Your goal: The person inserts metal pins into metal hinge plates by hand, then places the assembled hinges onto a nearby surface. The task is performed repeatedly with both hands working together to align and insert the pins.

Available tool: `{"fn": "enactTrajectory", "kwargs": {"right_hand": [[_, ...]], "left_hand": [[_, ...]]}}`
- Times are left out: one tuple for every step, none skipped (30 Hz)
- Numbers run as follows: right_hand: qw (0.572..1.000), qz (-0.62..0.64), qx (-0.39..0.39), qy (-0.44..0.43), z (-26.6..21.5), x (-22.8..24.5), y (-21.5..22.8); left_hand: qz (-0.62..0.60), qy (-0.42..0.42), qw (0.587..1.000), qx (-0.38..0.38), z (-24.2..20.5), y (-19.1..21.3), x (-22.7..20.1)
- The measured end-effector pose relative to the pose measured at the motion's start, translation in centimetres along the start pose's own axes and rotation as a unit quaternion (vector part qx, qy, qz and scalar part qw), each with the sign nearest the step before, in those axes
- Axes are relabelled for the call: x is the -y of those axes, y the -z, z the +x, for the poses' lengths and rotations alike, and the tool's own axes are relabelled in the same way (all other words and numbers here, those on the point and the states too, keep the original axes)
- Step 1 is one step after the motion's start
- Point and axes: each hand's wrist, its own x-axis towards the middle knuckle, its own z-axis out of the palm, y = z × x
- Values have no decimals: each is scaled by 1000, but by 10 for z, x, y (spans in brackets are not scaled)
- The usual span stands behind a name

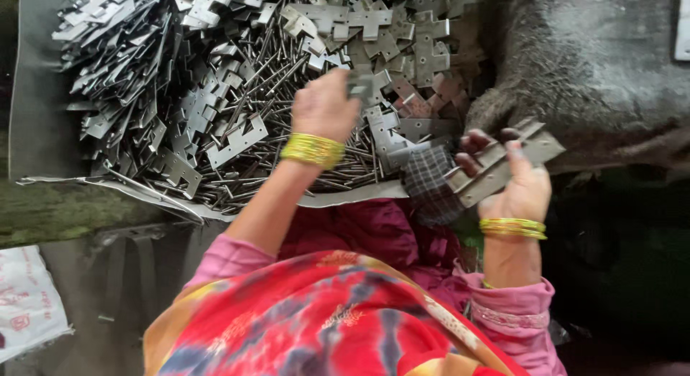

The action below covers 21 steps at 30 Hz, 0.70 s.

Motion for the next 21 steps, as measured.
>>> {"fn": "enactTrajectory", "kwargs": {"right_hand": [[1000, -11, 3, -5, -5, -4, -1], [1000, -24, 8, -8, -10, -8, -4], [999, -36, 14, -11, -15, -13, -7], [999, -24, 26, -21, -19, -16, -11], [999, -11, 38, -32, -23, -21, -14], [998, 0, 50, -45, -27, -26, -16], [997, 4, 56, -51, -30, -31, -18], [996, 8, 61, -58, -33, -40, -20], [996, 12, 67, -66, -35, -49, -23], [995, 7, 75, -67, -37, -58, -24], [994, 2, 82, -68, -38, -68, -26], [993, -3, 91, -71, -39, -77, -28], [993, 2, 91, -78, -39, -87, -30], [992, 5, 92, -84, -37, -95, -33], [992, 9, 94, -90, -35, -104, -36], [992, 11, 87, -90, -33, -112, -37], [993, 13, 80, -91, -31, -119, -37], [993, 14, 73, -89, -29, -125, -37], [995, 10, 67, -79, -26, -131, -35], [996, 6, 57, -69, -24, -137, -32], [997, 3, 48, -60, -22, -143, -30]], "left_hand": [[33, -13, 999, -23, -4, 9, 5], [64, -26, 996, -49, -6, 15, 10], [94, -39, 992, -75, -6, 18, 15], [26, 53, 998, 31, -4, 19, 20], [-43, 141, 980, 137, -1, 17, 25], [-111, 227, 937, 242, -1, 12, 32], [-216, 226, 916, 252, 0, 5, 39], [-318, 223, 885, 259, -1, -4, 46], [-416, 216, 843, 263, -1, -11, 56], [-308, 130, 918, 215, -1, -18, 65], [-192, 40, 967, 160, -2, -26, 73], [-70, -49, 991, 100, -5, -32, 80], [-55, -114, 990, 64, -7, -37, 86], [-40, -177, 983, 25, -7, -40, 91], [-23, -239, 971, -13, -8, -41, 95], [14, -263, 965, -1, -8, -42, 96], [51, -285, 957, 12, -8, -41, 97], [87, -309, 947, 24, -8, -40, 96], [64, -314, 947, 12, -9, -38, 95], [40, -320, 947, 2, -12, -35, 93], [15, -325, 946, -7, -16, -33, 91]]}}
